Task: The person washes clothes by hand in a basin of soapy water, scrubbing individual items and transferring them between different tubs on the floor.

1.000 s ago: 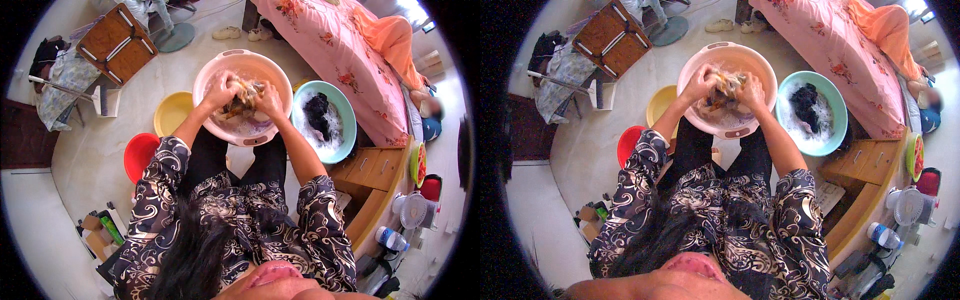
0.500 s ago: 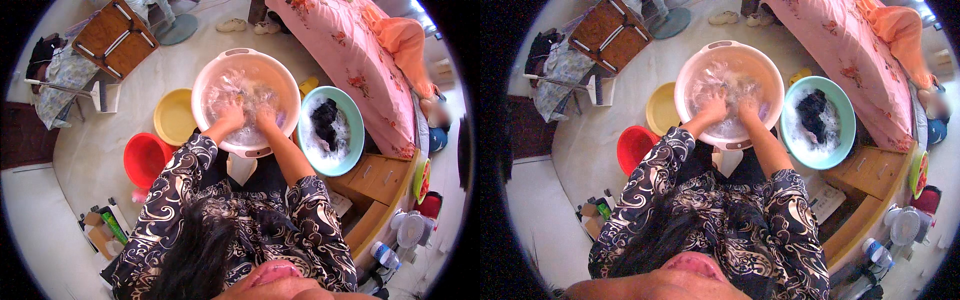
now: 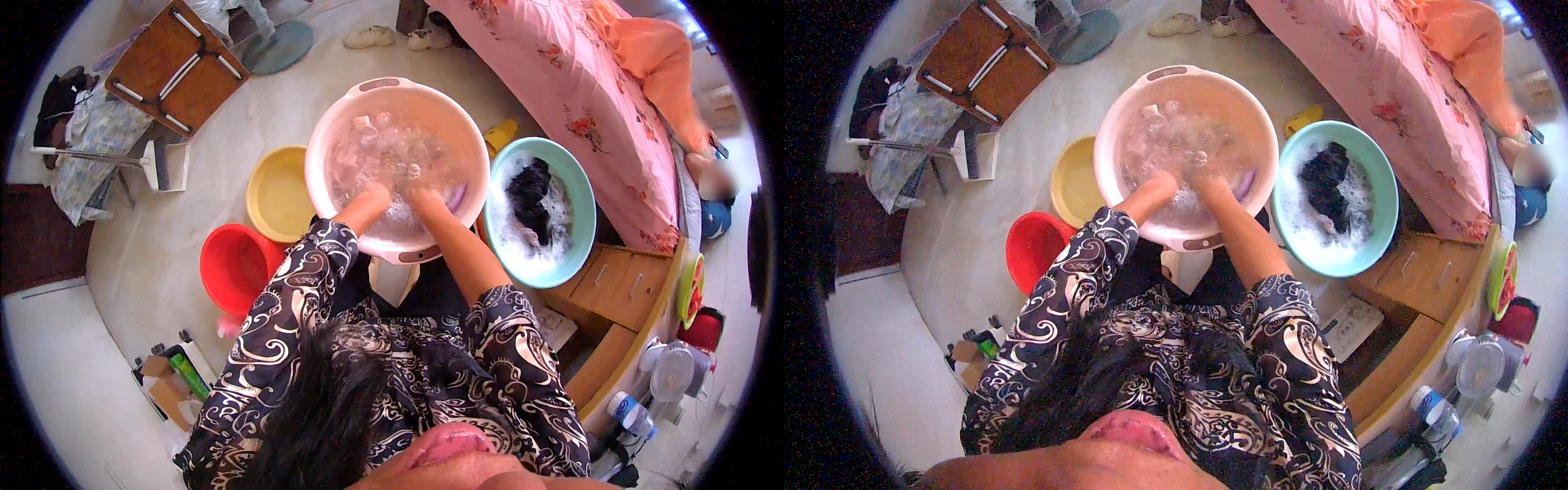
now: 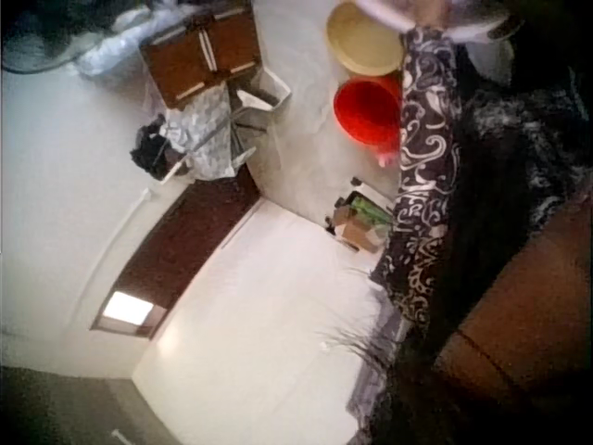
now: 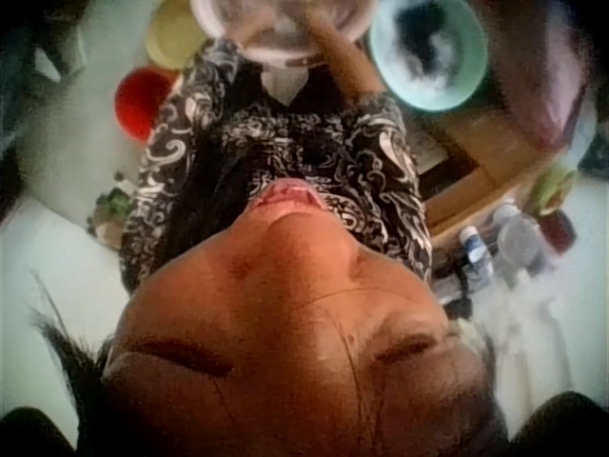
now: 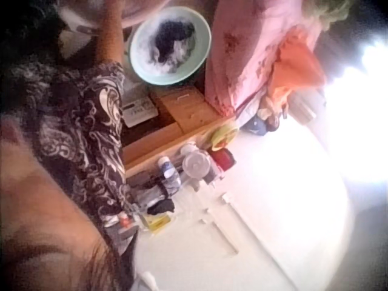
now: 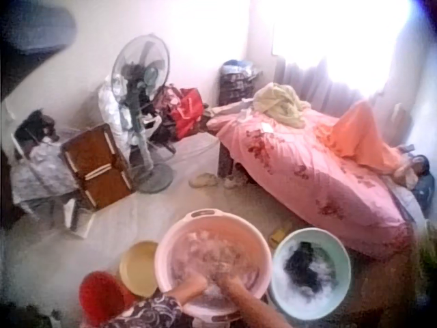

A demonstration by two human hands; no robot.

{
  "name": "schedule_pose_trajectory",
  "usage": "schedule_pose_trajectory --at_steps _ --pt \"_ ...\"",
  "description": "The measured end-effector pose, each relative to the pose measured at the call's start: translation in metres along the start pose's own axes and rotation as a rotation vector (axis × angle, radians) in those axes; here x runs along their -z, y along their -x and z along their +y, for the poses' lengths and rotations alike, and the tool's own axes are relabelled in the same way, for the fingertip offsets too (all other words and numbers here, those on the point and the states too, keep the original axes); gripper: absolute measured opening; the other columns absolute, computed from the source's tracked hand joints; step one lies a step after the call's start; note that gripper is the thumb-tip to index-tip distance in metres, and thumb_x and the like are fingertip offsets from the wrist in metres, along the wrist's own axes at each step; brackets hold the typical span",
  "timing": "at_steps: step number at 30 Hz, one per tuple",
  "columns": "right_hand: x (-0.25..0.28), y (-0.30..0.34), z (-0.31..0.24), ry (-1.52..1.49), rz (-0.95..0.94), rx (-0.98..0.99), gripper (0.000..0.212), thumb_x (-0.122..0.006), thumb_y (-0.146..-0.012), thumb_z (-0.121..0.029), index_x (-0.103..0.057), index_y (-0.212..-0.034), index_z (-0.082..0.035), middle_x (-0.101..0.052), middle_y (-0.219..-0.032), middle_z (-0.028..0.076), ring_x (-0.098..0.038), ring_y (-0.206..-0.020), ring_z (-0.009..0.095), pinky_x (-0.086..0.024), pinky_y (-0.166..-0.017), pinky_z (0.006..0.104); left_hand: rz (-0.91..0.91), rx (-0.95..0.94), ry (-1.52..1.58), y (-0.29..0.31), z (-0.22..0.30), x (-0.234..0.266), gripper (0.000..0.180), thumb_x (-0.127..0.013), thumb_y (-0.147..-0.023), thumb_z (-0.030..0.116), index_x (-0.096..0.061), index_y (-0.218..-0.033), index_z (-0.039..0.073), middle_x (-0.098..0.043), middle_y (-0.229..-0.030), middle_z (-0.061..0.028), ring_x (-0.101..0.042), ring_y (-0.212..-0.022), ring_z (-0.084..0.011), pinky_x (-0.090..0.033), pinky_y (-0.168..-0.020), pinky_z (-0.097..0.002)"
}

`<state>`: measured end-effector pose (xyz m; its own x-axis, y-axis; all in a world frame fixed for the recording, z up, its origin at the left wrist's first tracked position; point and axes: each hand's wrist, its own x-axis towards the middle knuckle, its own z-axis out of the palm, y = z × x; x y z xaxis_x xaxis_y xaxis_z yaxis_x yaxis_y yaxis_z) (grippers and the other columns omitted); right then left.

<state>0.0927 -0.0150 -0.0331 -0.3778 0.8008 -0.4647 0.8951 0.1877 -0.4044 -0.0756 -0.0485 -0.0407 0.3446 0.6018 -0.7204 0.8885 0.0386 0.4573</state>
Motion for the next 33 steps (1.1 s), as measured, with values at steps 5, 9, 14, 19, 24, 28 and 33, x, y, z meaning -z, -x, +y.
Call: schedule_pose_trajectory --at_steps 5,9,14,19,24,28,33 --pt "-0.001 -0.009 0.003 -0.049 -0.030 0.027 0.059 -0.065 -0.084 -0.016 -0.051 -0.140 -0.007 -0.043 -0.148 0.023 -0.039 -0.140 0.035 -0.029 -0.116 0.0478 0.153 0.075 -0.034 -0.011 -0.003 -0.003 0.055 -0.058 -0.090 0.032 -0.052 -0.141 0.010 -0.045 -0.149 -0.0192 -0.042 -0.138 -0.0342 -0.036 -0.112 -0.0432" --pt "0.006 -0.037 0.016 -0.049 -0.082 -0.062 0.057 -0.064 -0.084 -0.015 -0.053 -0.139 -0.007 -0.043 -0.148 0.024 -0.041 -0.139 0.033 -0.031 -0.115 0.0466 0.235 0.066 -0.084 -0.028 0.012 0.007 0.057 -0.059 -0.090 0.031 -0.050 -0.142 0.011 -0.044 -0.149 -0.0194 -0.042 -0.138 -0.0344 -0.035 -0.112 -0.0429" --pt "0.004 -0.033 0.026 0.002 0.180 0.042 0.039 -0.056 -0.089 -0.018 -0.064 -0.124 -0.002 -0.065 -0.119 0.026 -0.063 -0.110 0.039 -0.049 -0.096 0.0462 0.359 0.073 -0.090 -0.036 0.012 0.007 0.059 -0.060 -0.089 0.030 -0.047 -0.144 0.012 -0.042 -0.150 -0.0198 -0.041 -0.138 -0.0346 -0.034 -0.113 -0.0426" --pt "-0.019 -0.037 0.027 0.128 1.082 -0.118 0.048 -0.062 -0.085 -0.015 -0.060 -0.132 -0.005 -0.055 -0.135 0.027 -0.052 -0.130 0.034 -0.041 -0.107 0.0470 0.538 0.041 -0.067 -0.046 0.024 0.006 0.062 -0.062 -0.088 0.028 -0.045 -0.146 0.013 -0.041 -0.151 -0.0202 -0.041 -0.138 -0.0348 -0.034 -0.113 -0.0423" --pt "-0.013 -0.013 0.034 -0.023 0.348 0.006 0.046 -0.061 -0.085 -0.015 -0.060 -0.130 -0.006 -0.056 -0.131 0.026 -0.053 -0.126 0.034 -0.042 -0.104 0.0472 0.386 0.158 -0.230 -0.039 0.034 0.012 0.070 -0.062 -0.089 0.029 -0.034 -0.152 0.015 -0.032 -0.156 -0.0203 -0.032 -0.143 -0.0361 -0.029 -0.117 -0.0435" --pt "-0.005 -0.011 0.018 -0.093 0.239 0.032 0.044 -0.060 -0.086 -0.015 -0.060 -0.129 -0.006 -0.056 -0.128 0.026 -0.054 -0.123 0.035 -0.042 -0.102 0.0474 0.535 0.206 -0.229 -0.015 0.042 0.018 0.072 -0.061 -0.090 0.029 -0.030 -0.154 0.016 -0.026 -0.158 -0.0241 -0.025 -0.145 -0.0428 -0.021 -0.120 -0.0505" --pt "-0.001 -0.005 0.028 -0.168 0.209 -0.007 0.042 -0.059 -0.086 -0.015 -0.060 -0.127 -0.006 -0.057 -0.125 0.025 -0.055 -0.119 0.035 -0.043 -0.099 0.0477 0.449 0.262 -0.196 0.009 0.070 0.027 0.074 -0.034 -0.097 0.056 -0.014 -0.158 0.021 -0.013 -0.163 -0.0182 -0.010 -0.151 -0.0376 -0.010 -0.116 -0.0661"
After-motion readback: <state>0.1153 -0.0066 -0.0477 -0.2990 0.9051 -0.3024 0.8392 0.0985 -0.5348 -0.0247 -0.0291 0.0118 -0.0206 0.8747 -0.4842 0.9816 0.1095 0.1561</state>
